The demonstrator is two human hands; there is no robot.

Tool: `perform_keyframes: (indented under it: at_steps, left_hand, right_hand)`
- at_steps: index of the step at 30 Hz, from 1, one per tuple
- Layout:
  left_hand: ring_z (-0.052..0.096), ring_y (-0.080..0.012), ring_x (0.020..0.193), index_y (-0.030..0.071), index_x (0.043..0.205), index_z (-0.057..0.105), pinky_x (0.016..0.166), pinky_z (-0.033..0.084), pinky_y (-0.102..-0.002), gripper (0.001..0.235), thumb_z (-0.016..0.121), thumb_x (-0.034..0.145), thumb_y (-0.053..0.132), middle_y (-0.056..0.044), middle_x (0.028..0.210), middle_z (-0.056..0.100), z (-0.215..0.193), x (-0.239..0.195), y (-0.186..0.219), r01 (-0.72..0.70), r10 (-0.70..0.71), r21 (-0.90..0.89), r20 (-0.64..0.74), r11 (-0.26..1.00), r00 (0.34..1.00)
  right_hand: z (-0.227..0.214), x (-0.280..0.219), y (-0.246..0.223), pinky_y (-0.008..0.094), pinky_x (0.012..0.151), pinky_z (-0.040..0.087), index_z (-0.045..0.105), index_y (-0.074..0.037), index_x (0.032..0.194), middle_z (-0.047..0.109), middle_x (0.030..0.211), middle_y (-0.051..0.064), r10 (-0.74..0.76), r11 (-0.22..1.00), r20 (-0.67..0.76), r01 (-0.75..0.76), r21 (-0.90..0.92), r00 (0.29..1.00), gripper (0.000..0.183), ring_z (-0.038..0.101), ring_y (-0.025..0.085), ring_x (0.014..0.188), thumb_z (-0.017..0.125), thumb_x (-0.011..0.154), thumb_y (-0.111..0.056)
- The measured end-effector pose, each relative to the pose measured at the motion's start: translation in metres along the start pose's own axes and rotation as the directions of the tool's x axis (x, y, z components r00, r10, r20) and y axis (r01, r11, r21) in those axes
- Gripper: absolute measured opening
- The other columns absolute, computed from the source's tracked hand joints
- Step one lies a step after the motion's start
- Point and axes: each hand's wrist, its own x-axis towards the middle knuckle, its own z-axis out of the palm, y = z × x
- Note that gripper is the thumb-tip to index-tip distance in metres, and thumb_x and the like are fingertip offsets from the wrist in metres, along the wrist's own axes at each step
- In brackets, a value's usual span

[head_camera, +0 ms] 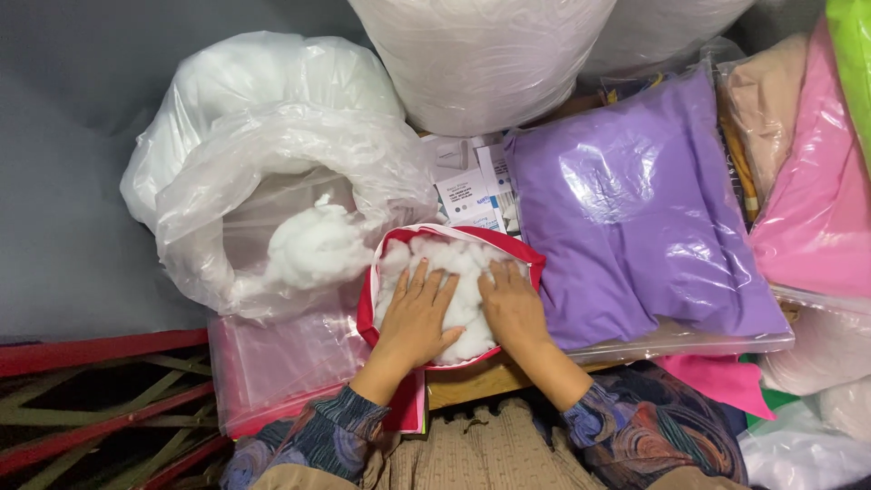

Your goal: Stuffing a small fabric pillow with polyester fiberfill from a large storage bag

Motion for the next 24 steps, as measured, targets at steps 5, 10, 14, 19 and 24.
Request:
perform_keyframes:
  at_steps: [5,10,14,19,24]
  left_hand:
    - [0.028,-0.0408,0.148,0.014,0.154,0.038,0.12,0.016,-0.057,0.087,0.067,0.083,0.056,-0.017,0.15,0.044,-0.001,-0.006,-0.001,-0.044,0.043,-0.01,-0.098,0.999,0.994]
    - [0.048,-0.0395,0.135,0.015,0.132,0.062,0.11,0.036,-0.056,0.064,0.065,0.087,0.061,-0.013,0.137,0.055,-0.018,-0.011,-0.004,-0.175,0.123,-0.037,-0.566,0.984,0.815]
    - [0.043,-0.0447,0.138,0.015,0.138,0.058,0.111,0.038,-0.054,0.072,0.064,0.086,0.065,-0.019,0.145,0.046,-0.028,-0.012,-0.016,-0.098,0.059,-0.014,-0.713,0.995,0.698]
    - [0.028,-0.0524,0.146,0.007,0.155,0.034,0.115,0.031,-0.058,0.093,0.059,0.089,0.067,-0.033,0.156,0.028,-0.032,-0.016,-0.02,-0.038,-0.066,-0.184,-0.528,0.982,0.847]
    - [0.037,-0.0488,0.142,0.006,0.155,0.033,0.119,0.024,-0.056,0.077,0.042,0.1,0.058,-0.034,0.146,0.042,-0.017,-0.011,-0.016,0.021,-0.07,-0.19,-0.254,0.982,0.965]
  right_hand:
    - [-0.025,0.013,0.023,0.032,0.076,0.058,0.066,-0.02,0.1,0.07,0.106,0.006,0.091,0.99,0.221,-0.112,0.083,0.971,0.016,0.069,0.026,0.104,0.065,0.084,-0.022]
    - [-0.071,0.033,0.035,0.049,0.105,0.05,0.054,-0.017,0.137,0.057,0.14,0.022,0.074,0.876,0.521,-0.305,0.373,0.85,0.053,0.055,0.039,0.134,0.062,0.086,-0.024]
    - [-0.124,0.04,0.04,0.054,0.118,0.03,0.044,-0.013,0.149,0.042,0.149,0.03,-0.012,0.65,0.34,-0.251,0.717,0.94,0.078,0.037,0.048,0.143,0.073,0.077,-0.015]
    - [-0.127,0.04,0.028,0.058,0.12,0.02,0.044,-0.017,0.152,0.034,0.156,0.029,-0.093,0.658,0.282,-0.154,0.737,0.955,0.076,0.027,0.052,0.146,0.072,0.086,-0.04]
    - [-0.102,0.039,0.0,0.066,0.116,0.021,0.037,-0.03,0.155,0.024,0.165,0.013,-0.311,0.922,0.35,0.192,0.335,0.884,0.104,0.019,0.049,0.149,0.083,0.066,-0.061]
